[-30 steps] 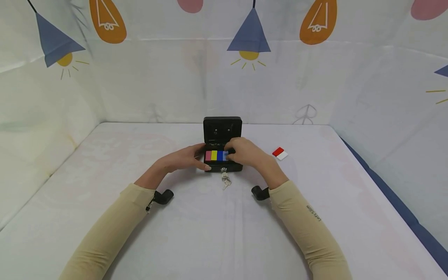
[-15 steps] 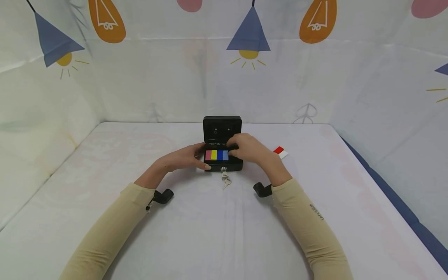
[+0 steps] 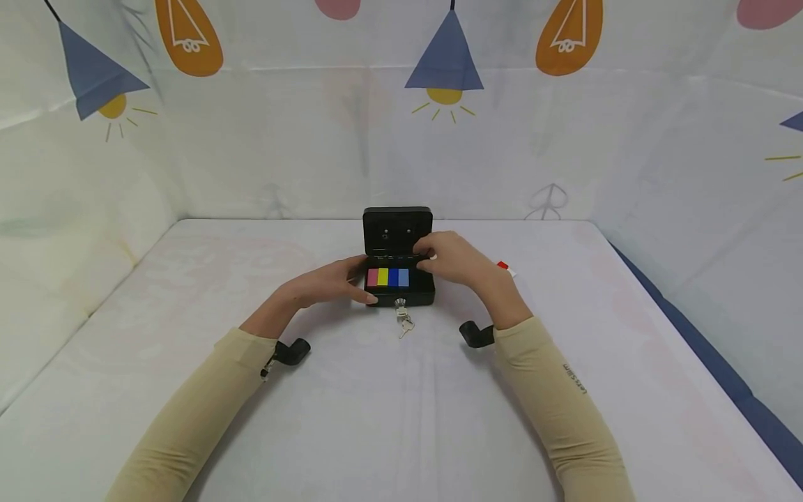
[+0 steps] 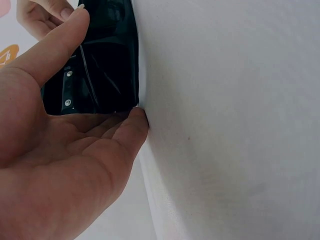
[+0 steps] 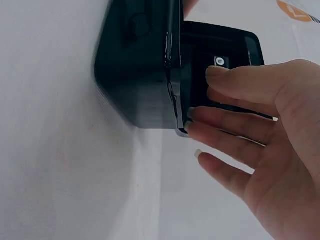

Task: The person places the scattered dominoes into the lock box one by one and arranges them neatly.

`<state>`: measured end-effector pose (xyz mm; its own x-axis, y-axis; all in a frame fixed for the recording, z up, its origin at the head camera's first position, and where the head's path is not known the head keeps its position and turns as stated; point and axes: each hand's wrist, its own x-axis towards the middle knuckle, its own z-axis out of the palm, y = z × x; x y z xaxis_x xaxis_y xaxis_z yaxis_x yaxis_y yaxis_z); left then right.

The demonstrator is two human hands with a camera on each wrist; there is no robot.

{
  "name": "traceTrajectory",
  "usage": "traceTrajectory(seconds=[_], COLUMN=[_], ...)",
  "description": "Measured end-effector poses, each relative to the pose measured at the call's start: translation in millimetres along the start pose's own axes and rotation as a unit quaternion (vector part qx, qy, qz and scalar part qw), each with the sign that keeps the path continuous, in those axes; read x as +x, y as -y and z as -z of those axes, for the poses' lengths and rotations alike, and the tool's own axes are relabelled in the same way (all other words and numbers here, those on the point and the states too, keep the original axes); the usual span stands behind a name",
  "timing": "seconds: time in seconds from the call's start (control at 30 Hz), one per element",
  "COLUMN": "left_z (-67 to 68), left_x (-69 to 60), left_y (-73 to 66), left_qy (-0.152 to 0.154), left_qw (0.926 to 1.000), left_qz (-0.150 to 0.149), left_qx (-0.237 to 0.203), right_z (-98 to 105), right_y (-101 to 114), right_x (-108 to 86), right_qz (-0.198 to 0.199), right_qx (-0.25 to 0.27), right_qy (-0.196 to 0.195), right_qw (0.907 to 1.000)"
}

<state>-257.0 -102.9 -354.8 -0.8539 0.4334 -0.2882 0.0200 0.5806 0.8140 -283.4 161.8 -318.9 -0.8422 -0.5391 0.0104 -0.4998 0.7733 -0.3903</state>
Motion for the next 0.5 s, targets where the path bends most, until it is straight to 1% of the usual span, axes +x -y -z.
traceTrajectory(seconds=[0.13,0.27,0.37,0.5], left_z=[0.0,-0.3,-0.8,-1.5], left_x=[-0.1,0.0,0.5,1.9], left_y=[-0.4,-0.4,-0.1,0.7], left_qy=[-0.001,-0.003,-0.003,-0.004], left_qw=[1.0000,1.0000,0.9999,0.9999], left_qz=[0.008,0.008,0.008,0.012], left_qx=[0.005,0.005,0.007,0.010], right_z=[2.9,5.7,7.8,10.2], right_y=[-2.7,-8.8,-13.9,-18.9], right_x=[-1.6,-2.7,-3.7,-5.2], right_qz=[-0.005,-0.004,-0.004,-0.019], right_qx=[0.002,0.007,0.000,-0.014], right_qy=[-0.002,-0.005,-0.003,0.000], right_qw=[1.0000,1.0000,1.0000,0.9997])
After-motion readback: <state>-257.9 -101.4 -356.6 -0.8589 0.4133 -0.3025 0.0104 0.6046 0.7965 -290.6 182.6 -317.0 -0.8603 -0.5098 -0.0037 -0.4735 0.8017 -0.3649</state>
